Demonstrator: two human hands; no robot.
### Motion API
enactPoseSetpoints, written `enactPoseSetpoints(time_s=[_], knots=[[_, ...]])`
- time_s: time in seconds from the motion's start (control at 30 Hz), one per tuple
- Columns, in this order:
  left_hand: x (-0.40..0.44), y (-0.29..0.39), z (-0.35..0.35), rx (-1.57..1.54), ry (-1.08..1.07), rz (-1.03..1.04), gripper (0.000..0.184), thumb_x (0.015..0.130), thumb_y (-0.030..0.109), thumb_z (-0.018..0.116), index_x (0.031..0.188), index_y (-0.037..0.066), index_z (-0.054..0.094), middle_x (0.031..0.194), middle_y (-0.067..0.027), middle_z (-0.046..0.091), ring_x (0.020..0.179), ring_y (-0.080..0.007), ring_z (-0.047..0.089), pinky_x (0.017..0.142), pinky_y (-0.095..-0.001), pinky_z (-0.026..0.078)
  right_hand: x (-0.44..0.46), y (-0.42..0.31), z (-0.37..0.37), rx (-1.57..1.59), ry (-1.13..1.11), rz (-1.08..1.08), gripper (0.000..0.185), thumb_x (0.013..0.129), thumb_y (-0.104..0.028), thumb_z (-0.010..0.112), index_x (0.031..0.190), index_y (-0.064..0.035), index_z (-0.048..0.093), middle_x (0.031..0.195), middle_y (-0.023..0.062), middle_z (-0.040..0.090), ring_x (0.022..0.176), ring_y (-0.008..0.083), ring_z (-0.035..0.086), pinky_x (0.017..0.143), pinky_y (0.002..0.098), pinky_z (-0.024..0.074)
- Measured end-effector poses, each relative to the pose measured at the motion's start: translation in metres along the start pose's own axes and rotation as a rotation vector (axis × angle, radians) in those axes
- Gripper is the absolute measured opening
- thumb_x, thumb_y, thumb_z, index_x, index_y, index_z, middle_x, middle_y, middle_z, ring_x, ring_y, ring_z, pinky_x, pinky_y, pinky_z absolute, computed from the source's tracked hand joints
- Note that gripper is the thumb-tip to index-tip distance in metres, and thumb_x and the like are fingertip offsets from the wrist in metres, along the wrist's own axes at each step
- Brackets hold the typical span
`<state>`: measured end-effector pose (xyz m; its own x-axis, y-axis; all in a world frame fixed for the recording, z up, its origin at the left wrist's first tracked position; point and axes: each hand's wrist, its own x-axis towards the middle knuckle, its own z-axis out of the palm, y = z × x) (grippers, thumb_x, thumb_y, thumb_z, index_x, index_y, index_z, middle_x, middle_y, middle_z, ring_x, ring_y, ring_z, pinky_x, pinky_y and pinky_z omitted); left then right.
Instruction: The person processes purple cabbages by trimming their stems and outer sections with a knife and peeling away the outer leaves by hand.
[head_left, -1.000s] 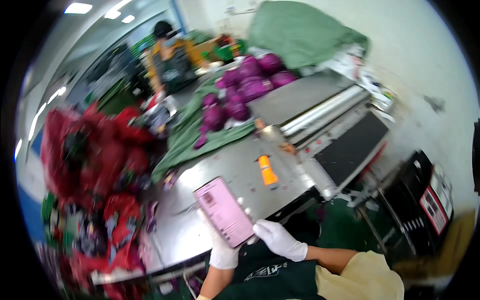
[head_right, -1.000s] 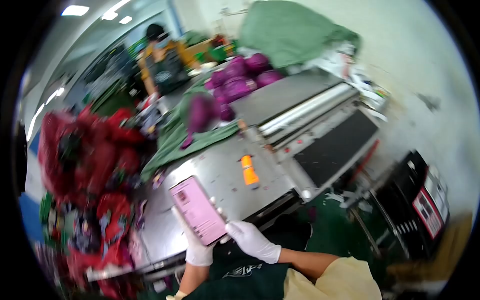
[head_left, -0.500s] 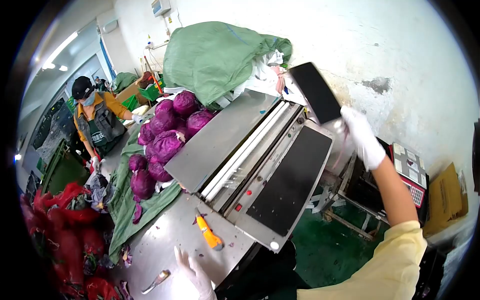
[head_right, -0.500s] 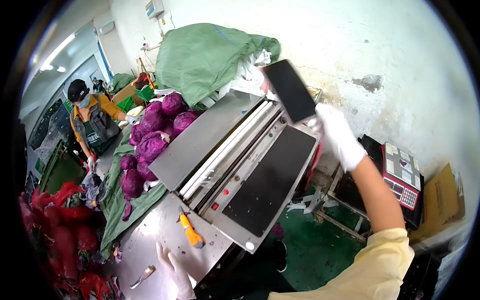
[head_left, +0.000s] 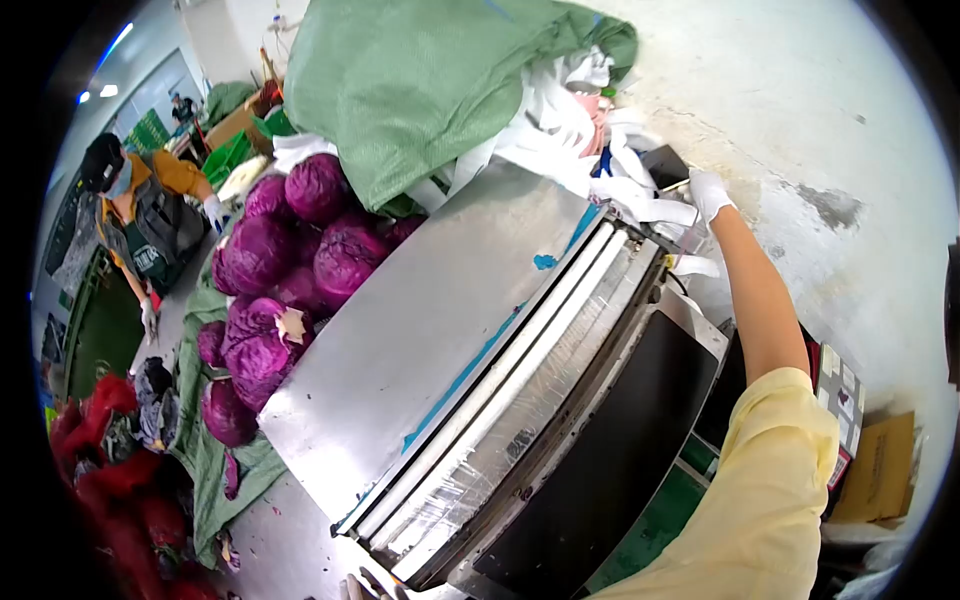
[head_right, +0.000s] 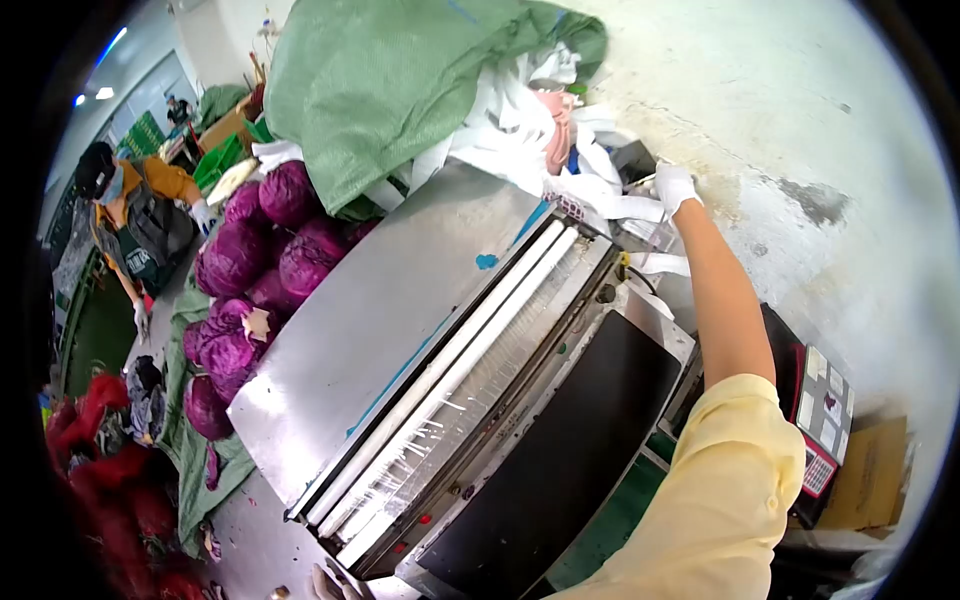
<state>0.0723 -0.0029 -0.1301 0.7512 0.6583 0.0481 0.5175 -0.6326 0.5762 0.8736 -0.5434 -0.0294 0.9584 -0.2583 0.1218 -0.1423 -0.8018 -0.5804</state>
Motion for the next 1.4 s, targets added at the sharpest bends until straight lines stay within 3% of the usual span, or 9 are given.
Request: enactPoseSetpoints(time_s=[0.07,0.23,0.33,0.43,0.7,0.73,0.87,1.03,1.4], knots=[[0.007,0.041,-0.019,0.211,-0.043,-0.008,0.067,0.097,0.025,0.060,0.150,-0.006,0.035,0.151,-0.0300,0.034,0.131,-0.0405,0.050,0.108,-0.0443,0.044,-0.024,-0.024,-0.012,0.387,-0.011,0.149,0.026,0.094,-0.021,0.056,0.101,-0.0016,0.072,0.094,0.0202,0.075,0.087,0.0340,0.074,0.075,0.0466,0.0588],[0.001,0.016,-0.009,0.075,-0.002,0.010,0.074,0.096,0.034,0.063,0.152,-0.005,0.033,0.153,-0.0299,0.031,0.136,-0.0412,0.044,0.113,-0.0454,0.039,-0.018,0.002,-0.033,-0.876,0.054,-0.363,0.026,0.088,-0.020,0.064,0.106,-0.0038,0.072,0.109,0.0229,0.071,0.100,0.0399,0.069,0.086,0.0467,0.0560],[-0.001,0.011,0.014,-0.511,0.040,-0.036,0.071,0.096,0.022,0.056,0.147,-0.015,0.023,0.157,-0.0235,0.013,0.145,-0.0395,0.028,0.118,-0.0480,0.031,-0.052,-0.014,-0.051,-0.528,0.115,-0.362,0.031,0.089,-0.023,0.063,0.113,-0.0047,0.071,0.113,0.0221,0.070,0.102,0.0390,0.068,0.090,0.0450,0.0536],[0.008,0.043,-0.007,-0.002,-0.031,0.069,0.068,0.083,0.007,0.056,0.144,-0.012,0.033,0.145,-0.0296,0.034,0.141,-0.0452,0.028,0.116,-0.0521,0.029,-0.133,-0.099,-0.092,0.050,0.155,-0.338,0.034,0.094,-0.027,0.060,0.118,-0.0057,0.069,0.117,0.0203,0.069,0.106,0.0364,0.066,0.094,0.0417,0.0509],[0.016,0.055,-0.029,-0.216,0.172,0.118,0.069,0.084,0.030,0.075,0.143,0.004,0.049,0.134,-0.0252,0.047,0.124,-0.0414,0.047,0.107,-0.0490,0.039,-0.485,-0.318,-0.170,0.394,-0.165,-0.689,0.040,0.105,-0.035,0.052,0.132,-0.0084,0.063,0.126,0.0154,0.067,0.116,0.0296,0.061,0.104,0.0331,0.0436],[0.018,0.056,-0.035,-0.236,0.170,0.130,0.068,0.085,0.030,0.074,0.143,0.004,0.049,0.133,-0.0245,0.047,0.124,-0.0421,0.047,0.107,-0.0487,0.040,-0.512,-0.304,-0.146,0.254,-0.028,-1.141,0.045,0.103,-0.044,0.055,0.133,-0.0132,0.063,0.126,0.0173,0.067,0.120,0.0330,0.059,0.110,0.0353,0.0393],[0.007,0.044,-0.038,-0.484,0.387,0.218,0.063,0.089,0.024,0.071,0.144,0.004,0.048,0.134,-0.0223,0.049,0.128,-0.0407,0.046,0.110,-0.0467,0.037,-0.668,-0.325,-0.107,-0.064,-0.137,-1.587,0.027,0.095,-0.004,0.053,0.121,0.0009,0.063,0.133,0.0185,0.056,0.132,0.0355,0.049,0.118,0.0483,0.0299],[-0.069,-0.022,-0.104,-0.613,0.502,0.224,0.056,0.091,0.015,0.069,0.142,0.005,0.050,0.139,-0.0146,0.055,0.133,-0.0347,0.048,0.113,-0.0427,0.037,-0.785,-0.310,0.012,0.236,-0.597,-1.396,0.031,0.089,0.002,0.060,0.119,-0.0050,0.067,0.123,0.0149,0.060,0.123,0.0322,0.053,0.107,0.0405,0.0400],[-0.120,-0.250,-0.289,-0.396,1.198,0.116,0.038,0.089,0.000,0.064,0.127,-0.001,0.060,0.123,-0.0152,0.064,0.115,-0.0267,0.062,0.099,-0.0350,0.049,-0.931,-0.364,0.184,0.057,-0.554,-1.481,0.057,0.086,-0.019,0.071,0.141,-0.0119,0.056,0.124,0.0170,0.061,0.117,0.0348,0.057,0.103,0.0456,0.0433]])
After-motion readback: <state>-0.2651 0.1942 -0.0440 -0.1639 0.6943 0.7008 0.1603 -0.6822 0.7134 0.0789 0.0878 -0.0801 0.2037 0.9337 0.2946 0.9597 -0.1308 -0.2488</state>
